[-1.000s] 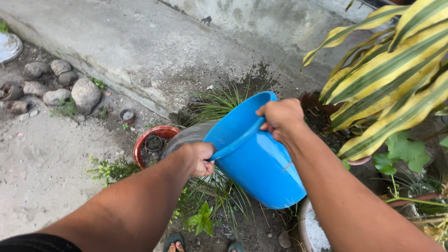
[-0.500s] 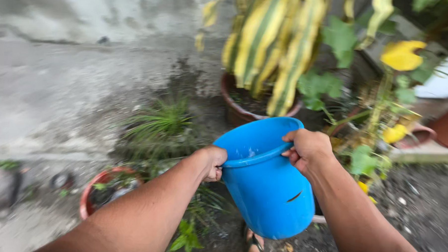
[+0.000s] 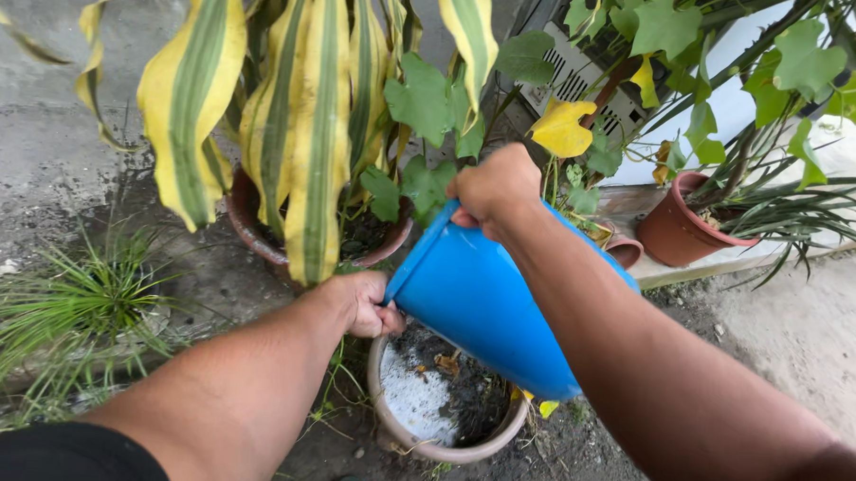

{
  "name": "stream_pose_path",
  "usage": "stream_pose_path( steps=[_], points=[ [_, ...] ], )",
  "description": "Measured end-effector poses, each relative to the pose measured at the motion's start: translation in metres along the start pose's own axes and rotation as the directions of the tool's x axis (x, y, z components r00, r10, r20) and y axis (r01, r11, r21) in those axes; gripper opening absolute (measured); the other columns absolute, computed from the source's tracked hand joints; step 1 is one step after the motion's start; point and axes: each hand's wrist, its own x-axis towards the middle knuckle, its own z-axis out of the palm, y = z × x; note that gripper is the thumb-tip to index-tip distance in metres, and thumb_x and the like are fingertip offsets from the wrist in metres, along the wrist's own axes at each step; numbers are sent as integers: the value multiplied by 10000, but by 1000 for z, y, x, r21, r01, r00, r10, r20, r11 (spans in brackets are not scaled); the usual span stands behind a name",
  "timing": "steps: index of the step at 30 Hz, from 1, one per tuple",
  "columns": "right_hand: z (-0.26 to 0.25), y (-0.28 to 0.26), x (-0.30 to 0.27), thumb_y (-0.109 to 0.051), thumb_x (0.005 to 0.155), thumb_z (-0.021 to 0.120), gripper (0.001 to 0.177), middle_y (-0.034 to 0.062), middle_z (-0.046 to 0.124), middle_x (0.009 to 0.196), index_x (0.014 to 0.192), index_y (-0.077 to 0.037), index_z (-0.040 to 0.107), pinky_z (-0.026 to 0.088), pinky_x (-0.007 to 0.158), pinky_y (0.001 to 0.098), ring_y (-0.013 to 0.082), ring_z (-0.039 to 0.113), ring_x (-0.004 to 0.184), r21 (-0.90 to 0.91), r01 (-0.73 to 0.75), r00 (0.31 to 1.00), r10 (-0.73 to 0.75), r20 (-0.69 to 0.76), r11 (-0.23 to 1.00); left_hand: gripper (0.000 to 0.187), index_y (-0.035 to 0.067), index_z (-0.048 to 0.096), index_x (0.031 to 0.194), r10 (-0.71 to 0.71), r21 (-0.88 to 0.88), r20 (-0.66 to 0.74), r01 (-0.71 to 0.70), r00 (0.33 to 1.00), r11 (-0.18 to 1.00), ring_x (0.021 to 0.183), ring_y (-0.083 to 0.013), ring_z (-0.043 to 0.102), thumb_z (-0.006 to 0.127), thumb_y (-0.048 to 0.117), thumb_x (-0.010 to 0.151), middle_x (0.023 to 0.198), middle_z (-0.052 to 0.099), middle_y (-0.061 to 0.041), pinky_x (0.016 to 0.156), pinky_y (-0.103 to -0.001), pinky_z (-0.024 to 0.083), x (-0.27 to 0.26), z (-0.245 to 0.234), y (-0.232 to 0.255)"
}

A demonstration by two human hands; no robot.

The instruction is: The person fills a bucket with soapy water from a basin, carries it to various potted plants, and pours the water into the pots.

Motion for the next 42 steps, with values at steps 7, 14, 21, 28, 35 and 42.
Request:
stream_pose_path(
  steps=[7, 14, 21, 28, 35, 42],
  points=[
    [-6, -30, 59, -101, 756, 827, 199, 129, 722, 629, 711, 44, 698, 576, 434, 362, 201, 702, 465, -45, 261, 964, -258, 58, 964, 284, 66, 460, 695, -24, -122, 75, 33, 997, 992, 478, -76, 266, 488, 33, 976, 664, 423, -82, 363, -190, 171, 38, 20, 60],
    [-22, -71, 69, -126, 826, 736, 189, 154, 731, 644, 749, 45, 712, 597, 479, 389, 235, 712, 487, -220, 403, 914, -404, 41, 888, 313, 164, 415, 663, 106, -194, 270, -54, 957, 980, 521, -97, 280, 538, 94, 943, 642, 313, 5, 357, -185, 160, 14, 70, 85],
    [-22, -74, 78, -239, 672, 898, 338, 206, 724, 719, 781, 30, 726, 607, 640, 416, 313, 742, 674, -382, 593, 757, -652, -36, 709, 261, 150, 451, 697, 58, -296, 369, 57, 928, 954, 528, -84, 298, 590, 126, 916, 662, 336, 6, 351, -161, 182, 0, 111, 80],
    [-26, -25, 67, -326, 645, 899, 480, 285, 711, 901, 868, 56, 713, 580, 754, 472, 422, 709, 848, -348, 552, 731, -640, -236, 758, 330, 190, 342, 652, 172, -205, 133, -143, 976, 968, 452, -83, 196, 564, 97, 879, 596, 284, 27, 357, -220, 135, -9, 94, 41],
    [-35, 56, -14, -333, 730, 836, 441, 251, 727, 876, 883, 56, 696, 600, 713, 467, 371, 744, 813, -110, 291, 883, -311, -351, 950, 149, 136, 442, 843, 306, -108, -278, -346, 910, 932, 532, -96, 266, 476, 5, 906, 739, 384, -34, 410, -211, 202, -69, 73, -30],
    [-56, 143, -152, -257, 763, 848, 368, 199, 749, 745, 682, 61, 681, 587, 600, 420, 253, 721, 600, 197, -14, 907, 95, -410, 980, 217, 131, 481, 957, 475, 290, -85, -435, 876, 853, 584, -129, 345, 446, -72, 888, 784, 439, -55, 435, -262, 255, -107, 68, -116]
  ],
)
